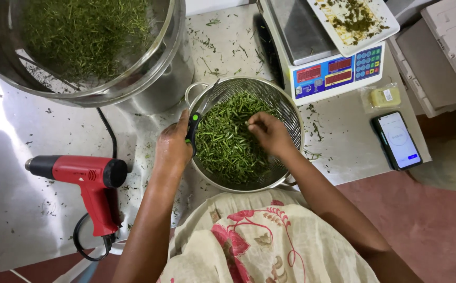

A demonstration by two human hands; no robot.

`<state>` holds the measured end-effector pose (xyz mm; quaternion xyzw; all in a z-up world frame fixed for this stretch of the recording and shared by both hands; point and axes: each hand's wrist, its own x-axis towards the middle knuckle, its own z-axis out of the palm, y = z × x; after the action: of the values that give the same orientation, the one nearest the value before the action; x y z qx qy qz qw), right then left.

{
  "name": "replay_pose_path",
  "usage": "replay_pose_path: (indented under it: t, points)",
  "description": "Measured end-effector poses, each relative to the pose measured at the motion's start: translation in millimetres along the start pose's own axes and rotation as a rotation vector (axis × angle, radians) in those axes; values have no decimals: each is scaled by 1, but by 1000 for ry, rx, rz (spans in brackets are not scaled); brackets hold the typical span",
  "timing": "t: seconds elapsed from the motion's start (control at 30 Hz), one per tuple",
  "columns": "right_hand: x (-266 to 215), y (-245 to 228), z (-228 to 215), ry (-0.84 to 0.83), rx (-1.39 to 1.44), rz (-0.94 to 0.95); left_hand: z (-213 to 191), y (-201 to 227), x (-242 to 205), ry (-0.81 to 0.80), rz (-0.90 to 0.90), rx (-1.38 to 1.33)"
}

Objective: Trimming green leaves with scissors and drying them with a heat gun in a colander

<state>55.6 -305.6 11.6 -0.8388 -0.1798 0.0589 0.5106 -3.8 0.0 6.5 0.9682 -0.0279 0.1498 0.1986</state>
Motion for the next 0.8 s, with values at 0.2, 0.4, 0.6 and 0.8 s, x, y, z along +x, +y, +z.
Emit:
replay_pose_path:
  t: [0.2, 0.4, 0.6, 0.8]
  points:
    - [3, -13, -17, 195, -258, -101, 1, -5, 1, -53, -14, -22]
    - [-1, -45, -6, -163, -706, 132, -2, -1, -1, -45, -1, -8]
    - [-4, -44, -16, -395, 17, -138, -5, 2, -3, -113, -68, -6]
    - [-12, -71, -22, -490, 345, -34, -7, 5, -3, -106, -87, -34]
